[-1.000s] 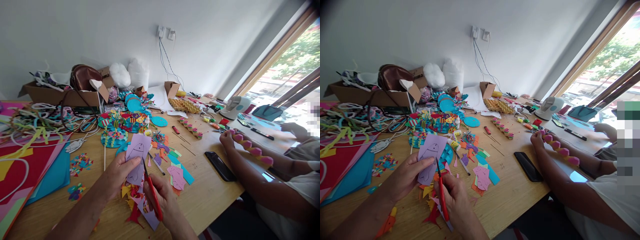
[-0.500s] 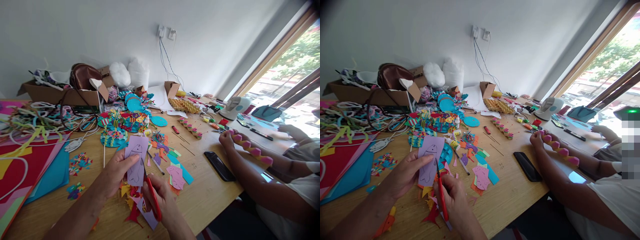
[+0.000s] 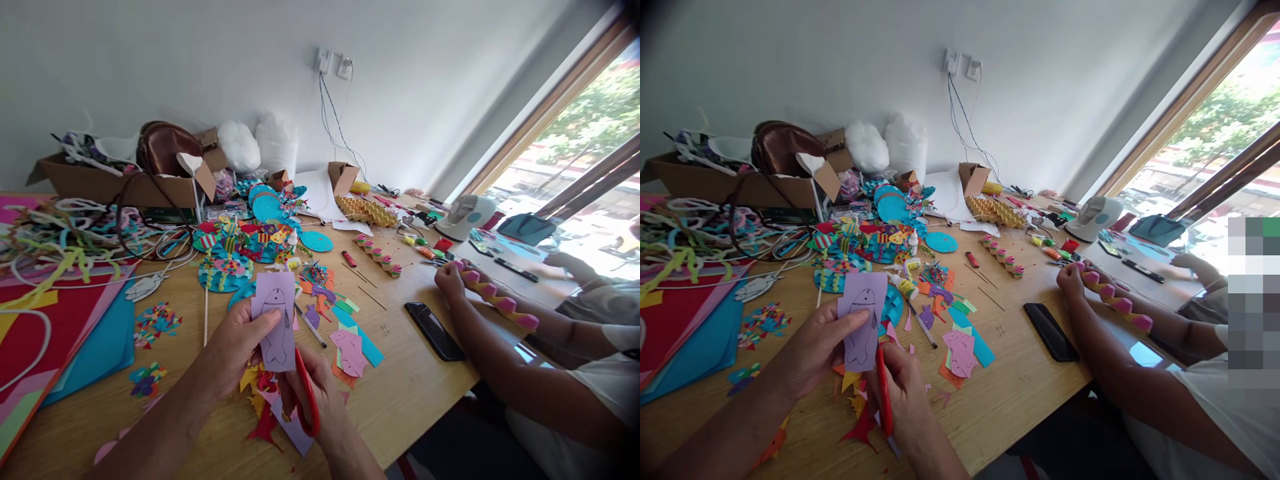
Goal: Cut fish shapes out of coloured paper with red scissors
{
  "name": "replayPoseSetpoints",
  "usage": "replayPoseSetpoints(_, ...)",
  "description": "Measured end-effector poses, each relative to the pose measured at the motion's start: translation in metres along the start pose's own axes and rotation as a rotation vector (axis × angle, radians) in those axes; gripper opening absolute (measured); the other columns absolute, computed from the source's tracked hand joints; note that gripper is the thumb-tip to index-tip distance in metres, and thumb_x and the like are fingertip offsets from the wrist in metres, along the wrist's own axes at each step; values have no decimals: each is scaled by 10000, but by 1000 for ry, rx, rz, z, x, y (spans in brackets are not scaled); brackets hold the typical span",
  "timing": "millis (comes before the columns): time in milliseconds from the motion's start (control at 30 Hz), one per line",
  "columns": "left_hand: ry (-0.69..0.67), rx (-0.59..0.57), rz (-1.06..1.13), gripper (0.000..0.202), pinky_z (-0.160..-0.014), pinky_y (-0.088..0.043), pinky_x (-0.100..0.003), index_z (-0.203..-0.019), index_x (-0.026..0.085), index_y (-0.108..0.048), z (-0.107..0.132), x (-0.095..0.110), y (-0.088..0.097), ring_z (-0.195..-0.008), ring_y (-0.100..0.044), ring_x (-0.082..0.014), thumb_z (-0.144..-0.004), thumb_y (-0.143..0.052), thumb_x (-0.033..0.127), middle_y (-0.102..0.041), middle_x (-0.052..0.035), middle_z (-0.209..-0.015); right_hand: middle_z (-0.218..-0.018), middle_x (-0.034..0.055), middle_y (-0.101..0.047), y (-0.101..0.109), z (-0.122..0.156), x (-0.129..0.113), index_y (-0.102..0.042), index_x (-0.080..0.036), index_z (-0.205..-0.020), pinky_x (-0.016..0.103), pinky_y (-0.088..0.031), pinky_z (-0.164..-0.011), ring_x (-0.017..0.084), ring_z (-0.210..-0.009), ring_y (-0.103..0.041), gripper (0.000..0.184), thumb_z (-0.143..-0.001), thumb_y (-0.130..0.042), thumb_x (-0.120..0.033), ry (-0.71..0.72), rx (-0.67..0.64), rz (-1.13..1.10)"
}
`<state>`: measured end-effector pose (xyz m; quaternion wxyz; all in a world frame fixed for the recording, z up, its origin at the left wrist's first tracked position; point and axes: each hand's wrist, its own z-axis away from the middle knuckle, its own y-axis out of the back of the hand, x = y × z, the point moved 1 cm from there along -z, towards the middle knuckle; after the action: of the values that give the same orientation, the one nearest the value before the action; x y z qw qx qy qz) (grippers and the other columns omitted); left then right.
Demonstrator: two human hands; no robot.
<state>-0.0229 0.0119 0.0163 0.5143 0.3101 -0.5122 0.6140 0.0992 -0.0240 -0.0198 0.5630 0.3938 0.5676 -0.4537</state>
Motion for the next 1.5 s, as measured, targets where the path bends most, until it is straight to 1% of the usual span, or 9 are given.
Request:
replayPoseSetpoints(233, -29, -24, -61, 235, -343, -238, -147, -698, 177, -544, -2, -3, 1, -356, -386, -47, -668, -669, 374, -522, 67, -459, -525, -56, -360, 0, 0, 1, -452, -187, -654, 209, -239, -428, 79, -458, -307, 554, -782, -448, -725, -15, 9, -22)
replayPoseSetpoints(467, -11, -24, -106, 247, -382, -272, -168, -717, 174, -560, 0, -1, 2, -394, -418, -64, -647, -669, 384, -529, 60, -480, -531, -58, -330, 0, 1, 2, -397, -203, -625, 210, -234, -421, 76, -447, -281, 562, -771, -435, -745, -27, 4, -15)
replayPoseSetpoints(633, 38, -3, -84, 259, -391, -286, -173, -685, 177, -563, 1, 2, 0, -405, -442, -75, -580, -695, 373, -543, 51, -480, -565, -49, -345, 3, 2, 5, -424, -192, -635, 209, -211, -420, 78, -470, -287, 529, -827, -437, -685, 23, -15, 4)
replayPoseSetpoints(733, 58, -3, -82, 257, -385, -259, -177, -685, 176, -574, 1, 3, 1, -388, -434, -72, -575, -702, 369, -548, 49, -475, -602, -34, -372, 4, 3, 5, -450, -181, -639, 204, -223, -430, 82, -502, -306, 516, -840, -455, -657, 50, -12, 14)
replayPoseSetpoints(833, 74, -3, -63, 258, -397, -279, -185, -703, 179, -587, 0, 2, 2, -401, -454, -82, -569, -710, 361, -557, 48, -483, -619, -23, -384, 3, 3, 5, -466, -176, -623, 199, -246, -431, 89, -525, -328, 519, -836, -471, -649, 66, 3, 6)
replayPoseSetpoints(933, 77, -7, -56, 268, -403, -294, -186, -722, 180, -598, 0, 2, 2, -414, -469, -87, -564, -715, 361, -569, 46, -495, -597, -32, -376, 4, 3, 10, -477, -176, -636, 196, -230, -414, 82, -499, -309, 506, -849, -469, -635, 55, 9, 2)
replayPoseSetpoints(1200, 60, -37, -67, 248, -374, -249, -176, -702, 177, -592, 0, 0, 2, -380, -440, -75, -588, -708, 365, -561, 43, -473, -563, -31, -380, 2, 3, 11, -460, -182, -635, 193, -242, -411, 85, -485, -304, 532, -840, -440, -673, 43, 36, 39)
replayPoseSetpoints(1333, 60, -49, -63, 246, -372, -245, -176, -704, 177, -596, -1, -2, 3, -380, -439, -74, -591, -708, 364, -567, 38, -478, -545, -36, -373, 2, 3, 13, -471, -179, -633, 189, -226, -407, 83, -477, -307, 521, -851, -445, -651, 54, 35, 22)
replayPoseSetpoints(1500, 70, -62, -65, 266, -363, -221, -160, -683, 172, -590, -1, -1, 3, -369, -407, -56, -583, -704, 390, -560, 38, -474, -570, -32, -390, 4, 3, 17, -509, -170, -647, 190, -250, -415, 79, -479, -317, 522, -858, -441, -642, 70, 25, 30)
